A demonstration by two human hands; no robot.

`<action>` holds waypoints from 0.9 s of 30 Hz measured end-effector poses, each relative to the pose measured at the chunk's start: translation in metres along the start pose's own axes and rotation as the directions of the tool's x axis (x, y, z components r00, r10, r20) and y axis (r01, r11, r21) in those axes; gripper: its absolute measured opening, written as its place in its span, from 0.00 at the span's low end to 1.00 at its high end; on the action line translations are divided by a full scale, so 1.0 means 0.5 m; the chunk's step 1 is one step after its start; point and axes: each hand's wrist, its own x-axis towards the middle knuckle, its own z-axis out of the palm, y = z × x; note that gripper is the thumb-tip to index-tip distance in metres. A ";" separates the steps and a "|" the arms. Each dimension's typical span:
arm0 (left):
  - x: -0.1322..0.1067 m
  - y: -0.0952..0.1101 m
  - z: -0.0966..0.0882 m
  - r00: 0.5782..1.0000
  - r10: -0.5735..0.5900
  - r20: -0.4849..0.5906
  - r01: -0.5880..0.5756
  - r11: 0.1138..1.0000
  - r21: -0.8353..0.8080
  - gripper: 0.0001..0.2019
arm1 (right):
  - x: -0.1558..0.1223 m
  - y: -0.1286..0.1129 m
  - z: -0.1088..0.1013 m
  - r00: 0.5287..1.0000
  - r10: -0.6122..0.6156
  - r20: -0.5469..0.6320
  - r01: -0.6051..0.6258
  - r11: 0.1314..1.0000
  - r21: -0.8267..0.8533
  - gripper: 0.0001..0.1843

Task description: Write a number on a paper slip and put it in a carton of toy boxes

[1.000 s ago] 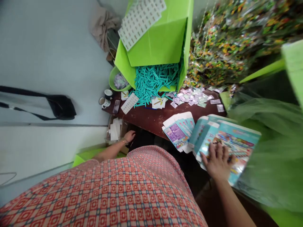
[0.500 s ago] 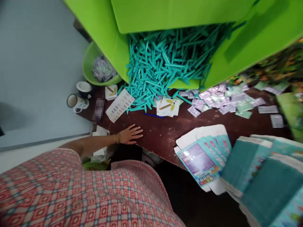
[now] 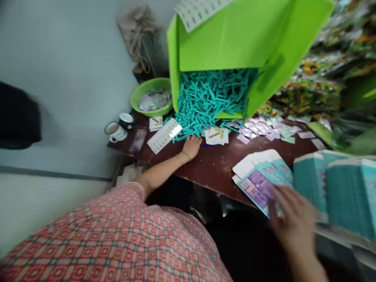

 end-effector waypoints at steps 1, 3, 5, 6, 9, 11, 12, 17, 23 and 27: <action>0.009 0.007 -0.001 1.000 -0.028 0.004 0.028 0.999 0.016 0.19 | 0.030 -0.021 0.073 0.989 -0.141 -0.036 0.142 0.989 0.034 0.19; 0.004 0.012 0.000 0.999 -0.038 -0.010 0.039 0.999 0.025 0.17 | 0.068 -0.069 0.208 0.963 -0.257 -0.079 0.262 0.963 0.056 0.18; -0.020 0.001 -0.002 0.998 -0.034 -0.054 0.035 0.999 0.024 0.14 | 0.073 -0.106 0.308 0.960 -0.266 -0.089 0.272 0.960 0.067 0.19; -0.035 -0.012 -0.008 0.996 -0.045 -0.077 0.046 0.999 0.022 0.14 | 0.067 -0.116 0.341 0.963 -0.254 -0.087 0.259 0.964 0.054 0.20; -0.080 -0.103 -0.059 0.969 -0.190 -0.156 0.193 0.981 0.003 0.13 | 0.042 -0.119 0.385 0.972 -0.224 -0.067 0.223 0.974 -0.032 0.25; -0.111 -0.196 -0.117 0.914 -0.341 -0.222 0.345 0.938 -0.020 0.14 | 0.033 -0.111 0.389 0.975 -0.217 -0.052 0.213 0.975 -0.067 0.28; -0.129 -0.245 -0.148 0.870 -0.416 -0.264 0.421 0.906 -0.041 0.14 | 0.031 -0.107 0.389 0.976 -0.213 -0.049 0.209 0.975 -0.067 0.29; -0.225 -0.429 -0.265 0.581 -0.681 -0.446 0.634 0.722 -0.276 0.14 | 0.033 -0.104 0.393 0.982 -0.183 -0.040 0.180 0.981 -0.073 0.31; -0.197 -0.506 -0.328 0.551 -0.663 -0.507 0.625 0.730 -0.276 0.16 | 0.039 -0.113 0.393 0.986 -0.160 -0.042 0.156 0.984 -0.091 0.31; -0.108 -0.513 -0.376 0.593 -0.646 -0.481 0.635 0.742 -0.213 0.17 | 0.033 -0.104 0.389 0.985 -0.173 -0.028 0.169 0.981 -0.097 0.31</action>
